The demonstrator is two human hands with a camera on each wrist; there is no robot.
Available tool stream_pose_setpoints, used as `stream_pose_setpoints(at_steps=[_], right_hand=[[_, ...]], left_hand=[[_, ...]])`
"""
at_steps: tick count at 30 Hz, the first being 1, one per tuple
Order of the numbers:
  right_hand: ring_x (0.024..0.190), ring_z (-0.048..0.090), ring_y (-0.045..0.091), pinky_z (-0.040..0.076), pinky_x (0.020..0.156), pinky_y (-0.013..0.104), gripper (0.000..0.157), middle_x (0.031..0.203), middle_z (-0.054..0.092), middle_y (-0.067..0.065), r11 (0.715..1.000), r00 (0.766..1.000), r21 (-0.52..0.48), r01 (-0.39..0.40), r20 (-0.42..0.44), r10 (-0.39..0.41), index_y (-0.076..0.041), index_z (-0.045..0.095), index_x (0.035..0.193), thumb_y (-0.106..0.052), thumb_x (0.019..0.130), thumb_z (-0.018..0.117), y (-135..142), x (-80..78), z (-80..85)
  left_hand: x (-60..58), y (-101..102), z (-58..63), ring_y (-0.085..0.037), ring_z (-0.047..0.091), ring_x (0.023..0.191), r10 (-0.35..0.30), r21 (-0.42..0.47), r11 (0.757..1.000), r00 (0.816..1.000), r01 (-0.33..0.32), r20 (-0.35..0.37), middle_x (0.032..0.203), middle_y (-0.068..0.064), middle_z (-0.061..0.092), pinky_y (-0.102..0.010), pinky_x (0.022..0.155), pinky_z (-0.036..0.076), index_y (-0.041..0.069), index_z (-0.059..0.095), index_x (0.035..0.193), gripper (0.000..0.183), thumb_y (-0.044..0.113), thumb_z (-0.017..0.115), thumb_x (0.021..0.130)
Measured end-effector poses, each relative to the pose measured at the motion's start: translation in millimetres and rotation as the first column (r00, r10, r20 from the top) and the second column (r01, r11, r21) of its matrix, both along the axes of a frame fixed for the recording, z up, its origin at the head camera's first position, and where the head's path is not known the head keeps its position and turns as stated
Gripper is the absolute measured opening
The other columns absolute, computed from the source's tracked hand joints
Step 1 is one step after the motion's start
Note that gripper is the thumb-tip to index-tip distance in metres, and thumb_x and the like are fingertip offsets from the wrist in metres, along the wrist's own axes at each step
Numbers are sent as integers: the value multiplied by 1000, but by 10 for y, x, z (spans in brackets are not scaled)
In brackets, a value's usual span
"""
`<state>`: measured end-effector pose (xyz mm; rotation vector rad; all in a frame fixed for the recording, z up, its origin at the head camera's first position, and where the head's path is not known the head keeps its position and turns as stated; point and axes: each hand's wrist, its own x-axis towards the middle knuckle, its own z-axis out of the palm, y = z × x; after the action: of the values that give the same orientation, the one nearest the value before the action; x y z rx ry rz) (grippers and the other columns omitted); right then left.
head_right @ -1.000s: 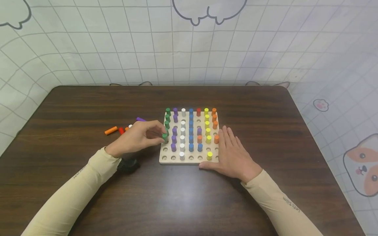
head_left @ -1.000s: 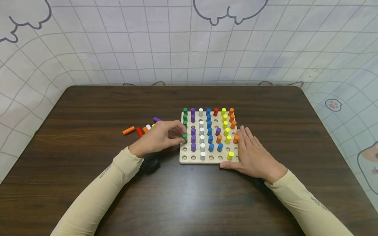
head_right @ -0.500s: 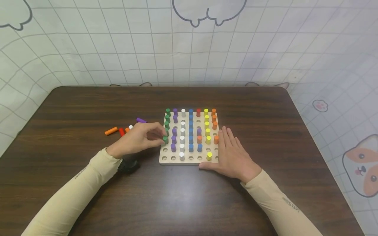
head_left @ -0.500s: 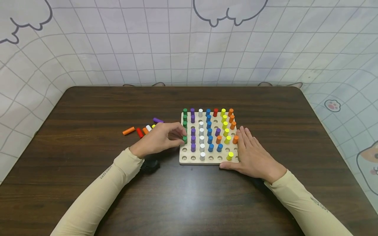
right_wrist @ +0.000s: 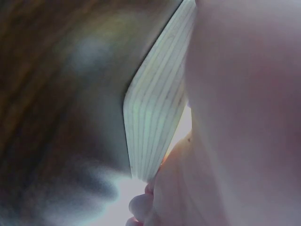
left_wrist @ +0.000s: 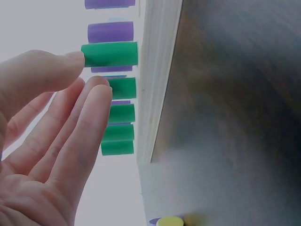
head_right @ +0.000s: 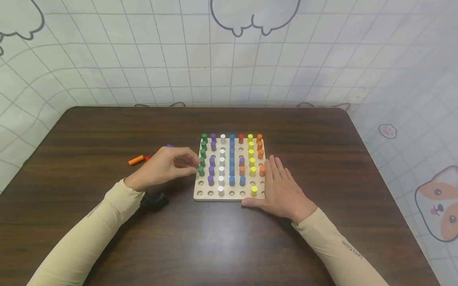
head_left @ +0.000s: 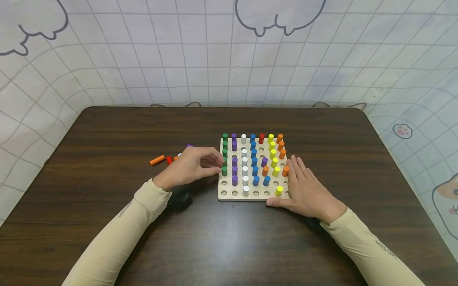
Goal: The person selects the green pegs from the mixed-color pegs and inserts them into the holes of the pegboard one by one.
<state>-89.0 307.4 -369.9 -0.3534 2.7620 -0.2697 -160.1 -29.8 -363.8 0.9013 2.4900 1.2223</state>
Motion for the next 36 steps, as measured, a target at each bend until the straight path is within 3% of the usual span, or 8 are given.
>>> stream_pose_setpoints(at_steps=[17,25,33,36], right_hand=[[160,7,51,17,127,69,133,171,5,31,1000,1000,-6,-7,-16,7,9,8,162,-86,82,56,-43,35,72],[160,6,52,16,127,69,135,172,3,31,1000,1000,1,-15,-11,15,11,7,161,-87,82,56,-21,36,60],[160,4,51,15,127,70,135,172,2,31,1000,1000,-10,-15,-10,15,11,5,161,-86,83,56,-21,38,64],[160,5,51,16,127,70,134,171,2,32,1000,1000,-14,-16,-13,15,11,6,161,-85,83,57,-27,39,74]], left_hand=[[31,-309,197,-11,72,92,67,1,998,994,-67,-89,100,2,77,-33,86,64,12,73,105,18,11,82,89],[59,-462,241,-13,73,98,110,-6,994,992,-110,-55,104,1,77,-39,93,63,13,74,106,18,12,81,89],[78,-645,277,-11,74,97,118,33,992,993,-118,-15,115,-6,78,-26,90,62,13,73,103,14,11,79,91],[85,-720,290,-17,75,94,119,42,992,993,-120,10,113,-7,78,-25,85,63,11,72,103,13,10,79,92]])
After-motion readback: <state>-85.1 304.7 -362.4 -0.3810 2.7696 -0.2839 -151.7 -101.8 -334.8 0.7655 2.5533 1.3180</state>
